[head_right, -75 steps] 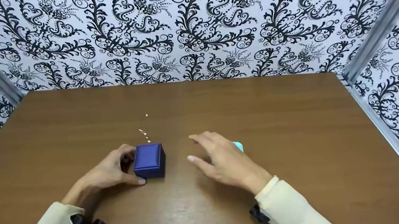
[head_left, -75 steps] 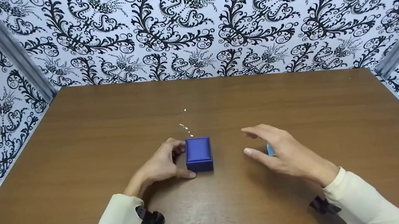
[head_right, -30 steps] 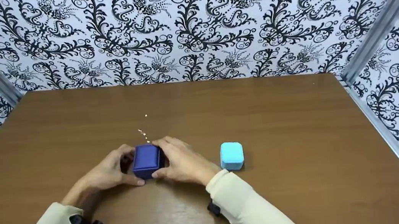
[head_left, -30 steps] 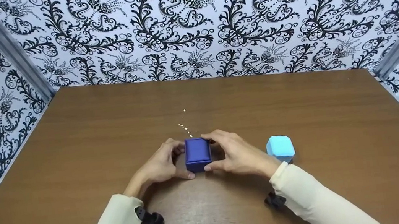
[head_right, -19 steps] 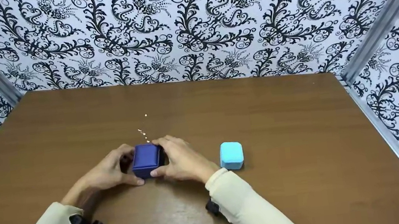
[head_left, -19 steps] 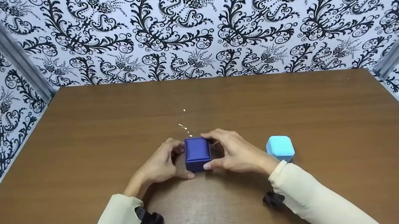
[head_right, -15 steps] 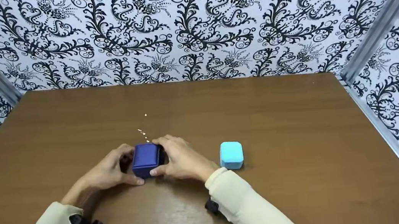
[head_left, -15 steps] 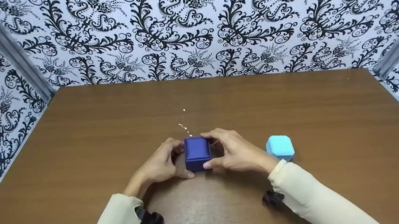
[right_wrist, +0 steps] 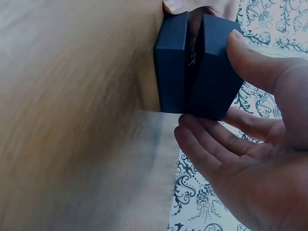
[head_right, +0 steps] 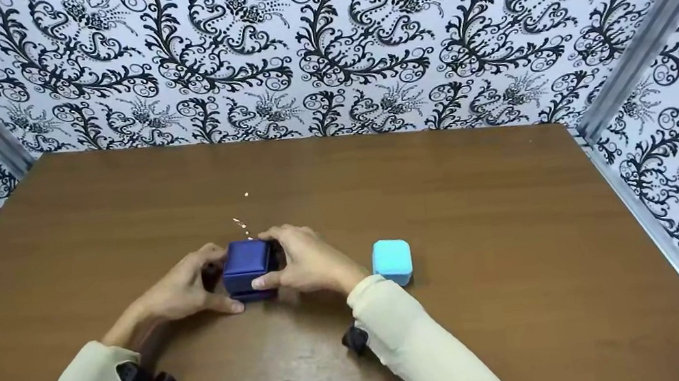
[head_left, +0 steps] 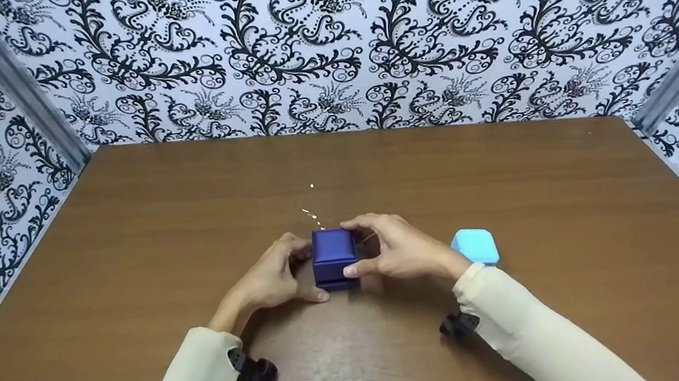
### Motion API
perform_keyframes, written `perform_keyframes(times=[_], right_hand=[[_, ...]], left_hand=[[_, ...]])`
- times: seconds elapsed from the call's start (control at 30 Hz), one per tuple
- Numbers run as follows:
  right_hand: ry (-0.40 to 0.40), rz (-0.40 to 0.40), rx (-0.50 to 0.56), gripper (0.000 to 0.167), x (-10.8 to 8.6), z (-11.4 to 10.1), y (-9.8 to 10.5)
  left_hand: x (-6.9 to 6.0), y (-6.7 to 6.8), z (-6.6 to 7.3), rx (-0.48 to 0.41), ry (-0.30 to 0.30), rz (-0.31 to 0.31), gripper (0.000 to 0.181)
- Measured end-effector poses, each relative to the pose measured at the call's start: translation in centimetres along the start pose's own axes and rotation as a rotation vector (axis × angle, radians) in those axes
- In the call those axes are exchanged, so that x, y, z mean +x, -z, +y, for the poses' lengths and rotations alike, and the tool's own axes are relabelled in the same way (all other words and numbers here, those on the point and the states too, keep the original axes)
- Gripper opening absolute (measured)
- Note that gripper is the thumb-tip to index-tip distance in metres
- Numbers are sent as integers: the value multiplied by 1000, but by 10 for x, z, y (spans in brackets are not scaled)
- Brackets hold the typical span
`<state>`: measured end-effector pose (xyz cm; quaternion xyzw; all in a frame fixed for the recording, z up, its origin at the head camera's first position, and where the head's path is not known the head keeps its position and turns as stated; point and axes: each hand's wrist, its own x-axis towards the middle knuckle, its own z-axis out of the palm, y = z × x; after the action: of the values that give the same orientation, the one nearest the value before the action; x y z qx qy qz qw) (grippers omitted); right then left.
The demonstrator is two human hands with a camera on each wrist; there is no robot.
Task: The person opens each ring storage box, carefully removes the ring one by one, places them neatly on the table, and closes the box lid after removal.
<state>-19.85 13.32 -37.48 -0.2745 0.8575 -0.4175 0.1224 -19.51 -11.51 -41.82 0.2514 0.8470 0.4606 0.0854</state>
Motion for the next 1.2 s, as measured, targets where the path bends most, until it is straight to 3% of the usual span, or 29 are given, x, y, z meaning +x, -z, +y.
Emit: perform_keyframes(times=[0.27, 0.67, 1.2], right_hand=[[-36, -57, 24, 68, 5, 1, 8], [-30, -129, 151, 61, 14, 8, 13], [-79, -146, 246, 57, 17, 13, 16]], left_hand=[[0, 0, 1, -6, 10, -2, 62], [0, 1, 2, -6, 38, -6, 65], [1, 0, -1, -5, 11, -5, 62]])
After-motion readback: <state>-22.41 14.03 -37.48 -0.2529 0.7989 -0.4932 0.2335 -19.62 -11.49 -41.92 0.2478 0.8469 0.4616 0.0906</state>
